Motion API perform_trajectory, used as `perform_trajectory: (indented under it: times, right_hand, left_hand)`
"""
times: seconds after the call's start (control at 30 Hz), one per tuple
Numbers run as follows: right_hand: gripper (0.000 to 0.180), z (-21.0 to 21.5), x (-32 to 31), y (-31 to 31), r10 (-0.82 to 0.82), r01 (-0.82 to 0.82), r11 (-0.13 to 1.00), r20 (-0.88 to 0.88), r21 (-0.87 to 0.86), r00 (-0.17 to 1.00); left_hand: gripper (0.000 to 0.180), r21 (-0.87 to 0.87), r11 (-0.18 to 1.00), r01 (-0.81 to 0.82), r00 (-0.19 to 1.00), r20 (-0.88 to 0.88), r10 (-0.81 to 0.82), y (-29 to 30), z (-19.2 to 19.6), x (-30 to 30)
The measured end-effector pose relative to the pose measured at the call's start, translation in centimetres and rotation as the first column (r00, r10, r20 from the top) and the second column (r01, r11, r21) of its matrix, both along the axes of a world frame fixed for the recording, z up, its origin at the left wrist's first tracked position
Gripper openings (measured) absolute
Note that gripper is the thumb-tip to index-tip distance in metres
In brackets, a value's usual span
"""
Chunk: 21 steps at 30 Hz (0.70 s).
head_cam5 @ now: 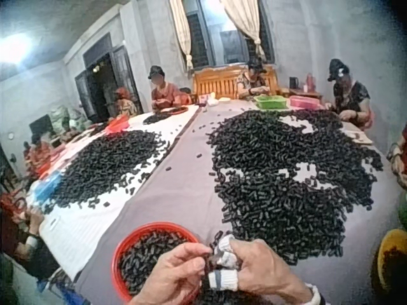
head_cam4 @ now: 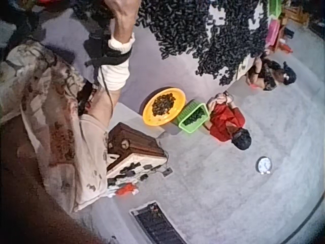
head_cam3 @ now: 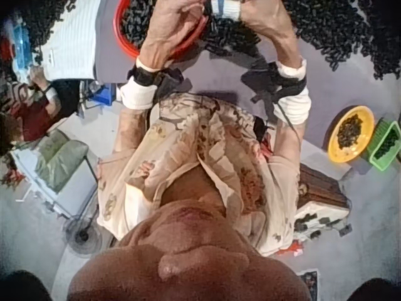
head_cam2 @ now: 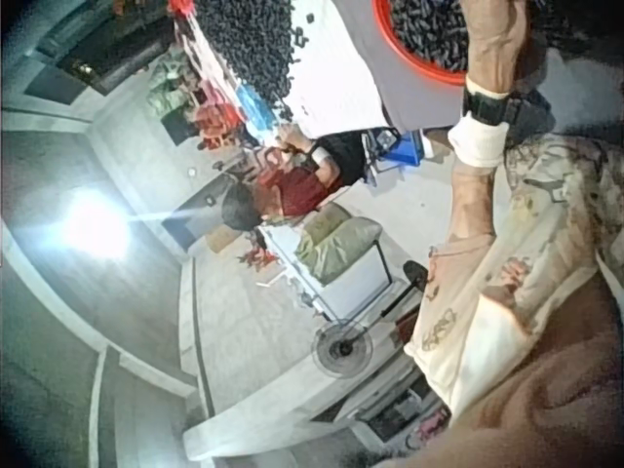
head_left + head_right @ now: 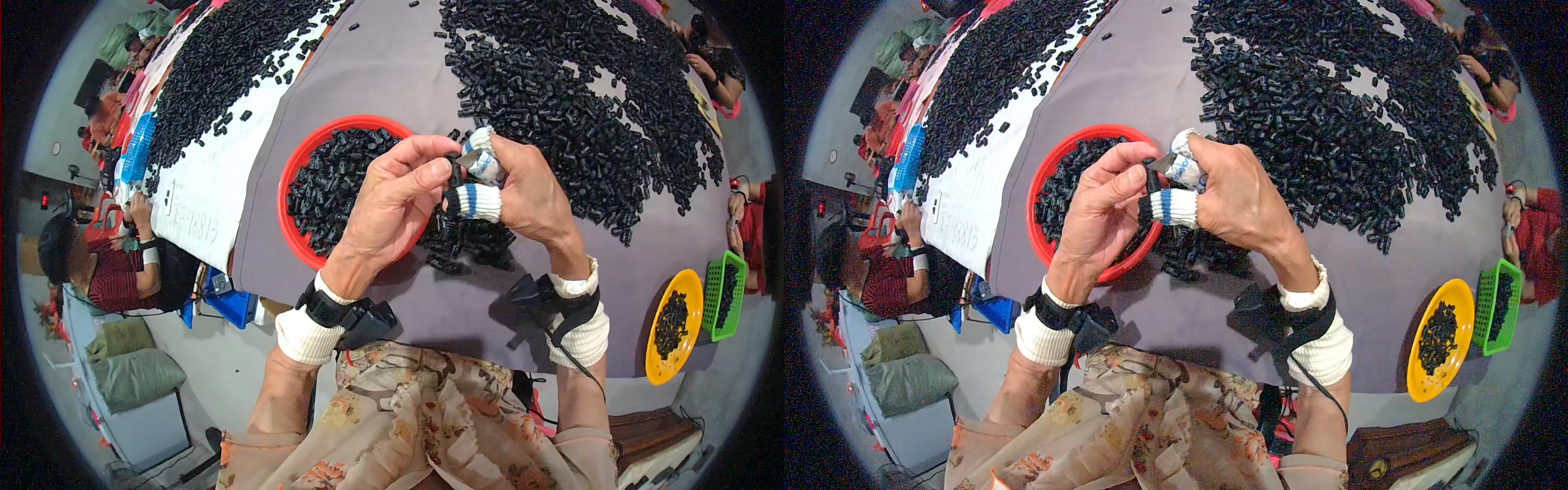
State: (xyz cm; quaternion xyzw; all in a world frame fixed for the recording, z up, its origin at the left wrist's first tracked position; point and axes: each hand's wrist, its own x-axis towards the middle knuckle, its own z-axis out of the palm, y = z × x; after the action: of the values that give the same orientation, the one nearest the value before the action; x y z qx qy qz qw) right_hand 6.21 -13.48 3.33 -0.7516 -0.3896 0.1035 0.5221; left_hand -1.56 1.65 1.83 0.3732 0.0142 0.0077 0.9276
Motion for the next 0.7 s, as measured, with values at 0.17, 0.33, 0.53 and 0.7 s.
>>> perform_trajectory:
  times: [0.17,0.33,0.53,0.7]
  right_hand:
    - [0.042,0.40,0.59,0.10,0.046,-0.045,0.998,0.023,-0.051,0.999]
    - [0.043,-0.03,0.77,0.13,0.073,-0.073,0.996,0.001,-0.056,0.997]
    - [0.042,-0.15,0.58,0.13,0.094,-0.097,0.992,-0.044,-0.077,0.995]
    - [0.040,-0.30,0.33,0.12,0.083,-0.087,0.995,-0.088,-0.040,0.993]
  left_hand:
    - [0.021,0.050,0.998,0.025,0.999,0.019,-0.026,0.18,0.00,-0.02]
    - [0.022,0.017,0.998,0.054,0.998,0.017,-0.054,0.29,0.01,-0.09]
    - [0.022,-0.026,0.996,0.084,0.996,0.002,-0.084,0.42,-0.34,-0.13]
    - [0.020,-0.030,0.996,0.084,0.996,-0.004,-0.084,0.36,-0.37,-0.14]
